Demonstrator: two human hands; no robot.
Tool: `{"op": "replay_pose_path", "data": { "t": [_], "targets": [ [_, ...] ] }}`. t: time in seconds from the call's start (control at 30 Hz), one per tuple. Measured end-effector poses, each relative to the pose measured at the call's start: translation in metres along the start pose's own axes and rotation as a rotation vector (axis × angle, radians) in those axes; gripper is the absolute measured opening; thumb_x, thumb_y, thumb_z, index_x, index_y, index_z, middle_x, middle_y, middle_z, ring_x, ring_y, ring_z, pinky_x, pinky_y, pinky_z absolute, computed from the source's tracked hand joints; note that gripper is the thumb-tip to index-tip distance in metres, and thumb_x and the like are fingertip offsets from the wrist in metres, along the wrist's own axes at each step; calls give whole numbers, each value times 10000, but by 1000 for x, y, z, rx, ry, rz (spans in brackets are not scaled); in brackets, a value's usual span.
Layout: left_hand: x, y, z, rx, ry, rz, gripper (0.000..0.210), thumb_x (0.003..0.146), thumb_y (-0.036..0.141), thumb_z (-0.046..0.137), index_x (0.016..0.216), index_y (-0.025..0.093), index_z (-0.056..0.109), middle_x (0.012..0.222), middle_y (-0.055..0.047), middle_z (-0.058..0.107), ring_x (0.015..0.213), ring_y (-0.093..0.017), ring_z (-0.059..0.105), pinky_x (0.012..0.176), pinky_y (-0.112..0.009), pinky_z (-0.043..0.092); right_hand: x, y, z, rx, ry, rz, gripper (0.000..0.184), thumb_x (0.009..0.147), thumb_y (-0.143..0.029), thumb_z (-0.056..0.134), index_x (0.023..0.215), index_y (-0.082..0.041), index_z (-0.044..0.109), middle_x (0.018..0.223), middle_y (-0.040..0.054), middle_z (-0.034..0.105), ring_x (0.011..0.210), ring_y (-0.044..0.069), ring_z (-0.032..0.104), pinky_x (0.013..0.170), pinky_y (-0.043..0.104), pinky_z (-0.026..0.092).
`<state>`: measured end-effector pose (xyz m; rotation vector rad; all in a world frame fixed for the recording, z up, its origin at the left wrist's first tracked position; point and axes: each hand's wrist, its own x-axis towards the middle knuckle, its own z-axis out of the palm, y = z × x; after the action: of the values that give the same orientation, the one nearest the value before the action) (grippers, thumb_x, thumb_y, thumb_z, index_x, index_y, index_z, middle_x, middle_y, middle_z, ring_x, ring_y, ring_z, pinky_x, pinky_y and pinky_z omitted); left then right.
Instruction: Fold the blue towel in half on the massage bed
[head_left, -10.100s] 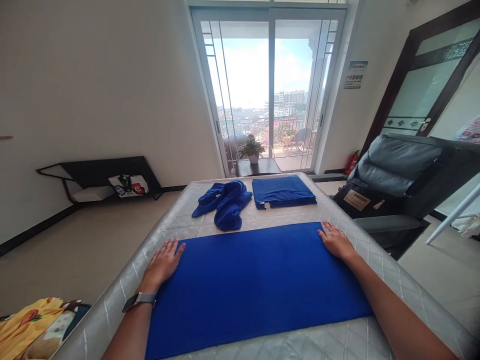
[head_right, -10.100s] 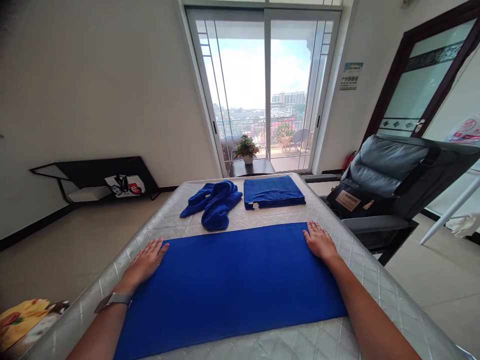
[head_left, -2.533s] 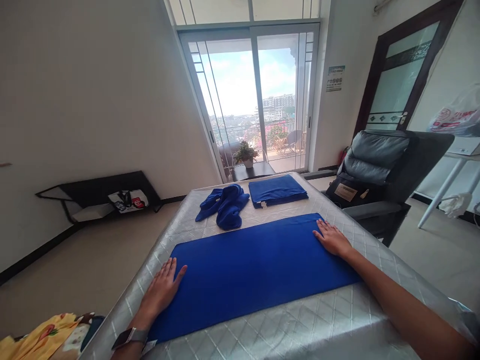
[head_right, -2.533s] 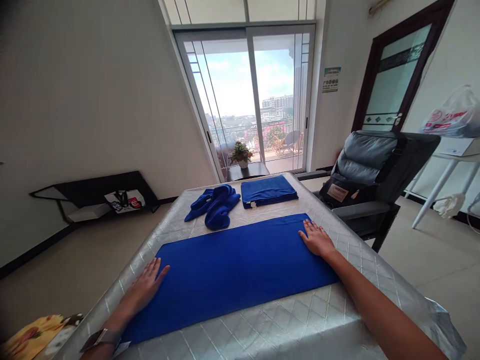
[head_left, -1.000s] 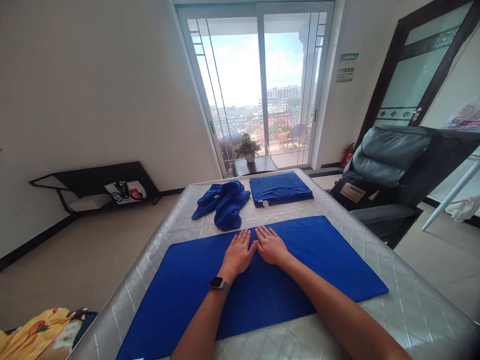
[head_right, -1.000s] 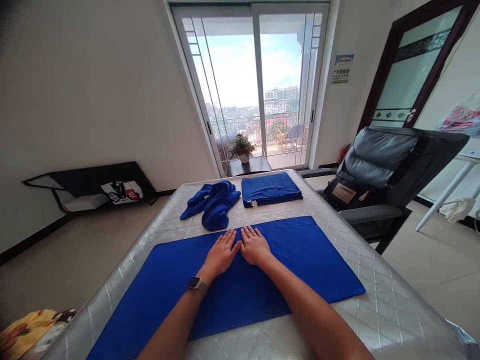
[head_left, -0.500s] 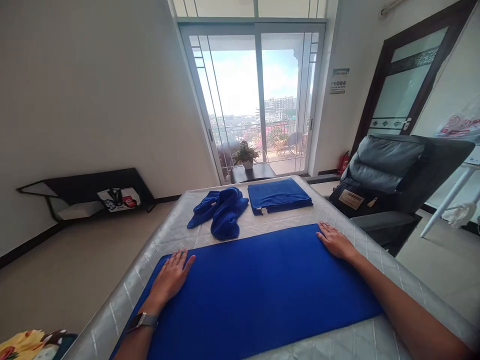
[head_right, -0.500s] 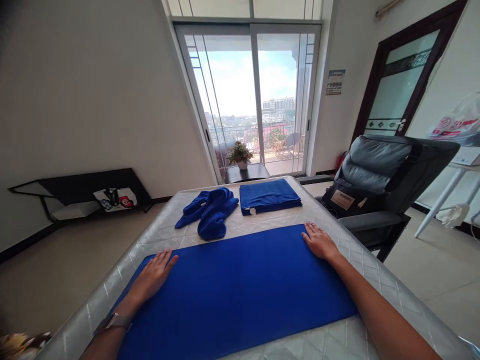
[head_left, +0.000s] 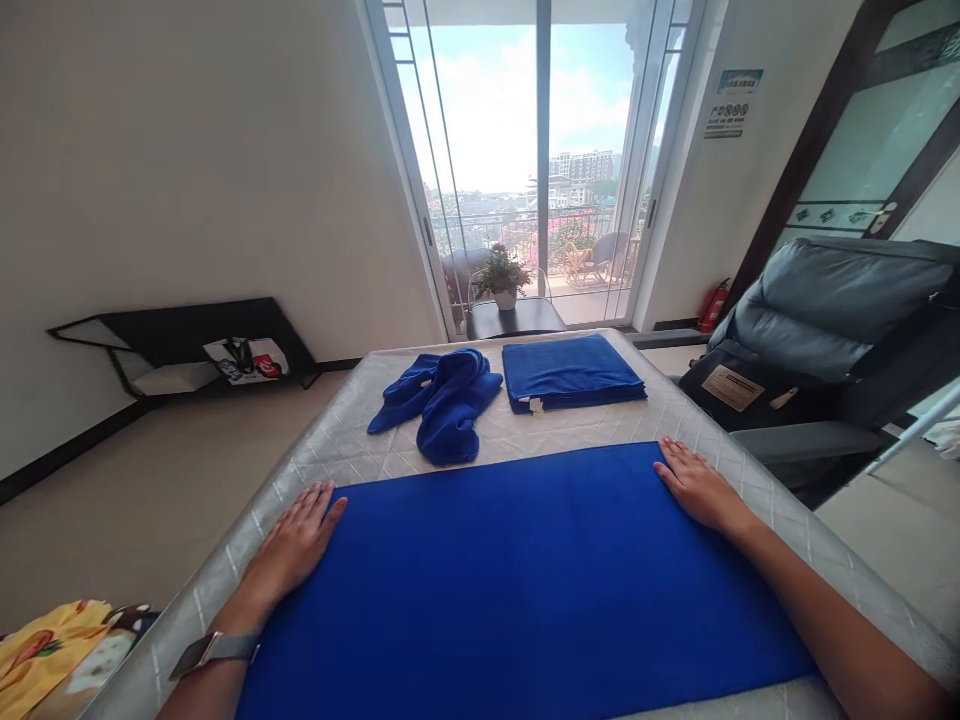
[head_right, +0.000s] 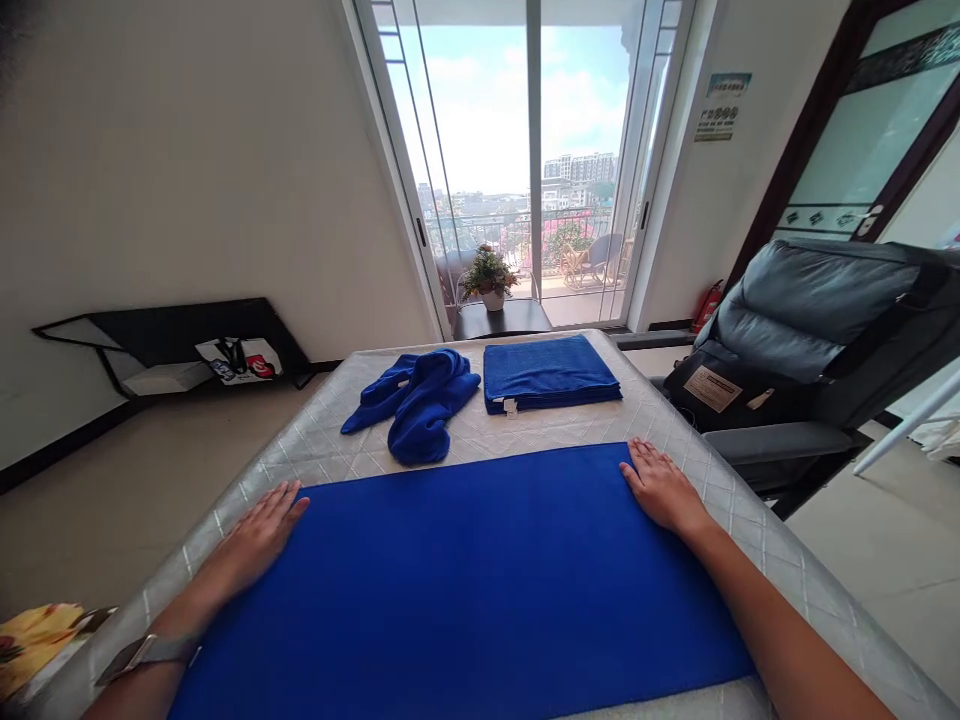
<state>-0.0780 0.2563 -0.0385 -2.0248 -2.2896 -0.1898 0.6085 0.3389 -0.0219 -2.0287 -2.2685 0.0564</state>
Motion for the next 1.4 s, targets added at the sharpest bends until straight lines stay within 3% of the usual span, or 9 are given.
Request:
{"op": "replay_pose_path", "data": {
  "t": [0.27,0.53,0.67,0.77,0.83,0.97,1.1,1.23,1.4],
  "targets": [
    [3,6,-5,15,-34,-55,731,987,521,184,1541,68,329,1601,-169,346,1492,-297,300,1188,-493,306,-2,-5,-6,8,-20,6,699,1004,-479,183,1576,-88,275,1639,97,251,1513,221,199,1240,427,173],
    [-1,20,-9,49,37,-6,643,992,456,226,1503,113,412,1550,-164,444,1469,-291,355,1160,-507,337,-2,-7,-7,-45,-2,-20,666,1000,-407,192,1557,-63,312,1623,124,287,1501,242,240,1220,452,225],
    [-6,33,-26,40,116,-44,738,988,536,244,1515,33,362,1594,-220,336,1495,-320,286,1198,-518,270,-11,-20,-21,-163,143,-1,634,990,-342,209,1518,-41,390,1594,144,349,1490,291,266,1215,507,209],
    [-12,59,-44,16,252,60,733,999,543,252,1508,30,376,1606,-208,321,1510,-305,253,1232,-502,205,-19,-45,-36,-175,274,-15,596,988,-292,231,1488,-50,446,1561,166,406,1469,301,312,1220,504,189],
    [-16,89,-54,-45,292,146,694,1016,531,234,1500,64,405,1596,-181,361,1508,-281,264,1235,-480,224,-23,-74,-46,-124,274,-69,576,991,-275,247,1479,-54,461,1537,171,442,1450,284,355,1217,464,214],
    [-18,174,-55,-186,177,379,605,1039,513,237,1495,169,434,1570,-117,432,1481,-224,335,1206,-431,318,-28,-160,-57,44,186,-281,567,1022,-318,252,1484,-63,459,1529,144,462,1441,242,376,1206,394,254],
    [-12,246,-39,-196,91,548,582,1043,500,263,1486,172,449,1561,-139,438,1473,-238,352,1204,-461,314,-28,-237,-46,171,98,-433,559,1033,-344,269,1494,-85,449,1545,129,442,1458,222,346,1210,373,235],
    [-7,268,-25,-176,75,510,570,1050,473,242,1502,182,431,1553,-154,443,1465,-258,366,1187,-506,333,-25,-263,-24,196,23,-339,591,1036,-362,235,1529,-72,382,1594,131,346,1496,230,258,1220,411,198],
    [-6,257,-21,-156,63,514,577,1041,491,271,1531,209,387,1569,-142,422,1480,-260,337,1195,-518,306,-23,-250,-14,202,6,-323,624,1033,-427,226,1550,-101,351,1613,109,307,1507,217,222,1230,419,150]
  ]
}}
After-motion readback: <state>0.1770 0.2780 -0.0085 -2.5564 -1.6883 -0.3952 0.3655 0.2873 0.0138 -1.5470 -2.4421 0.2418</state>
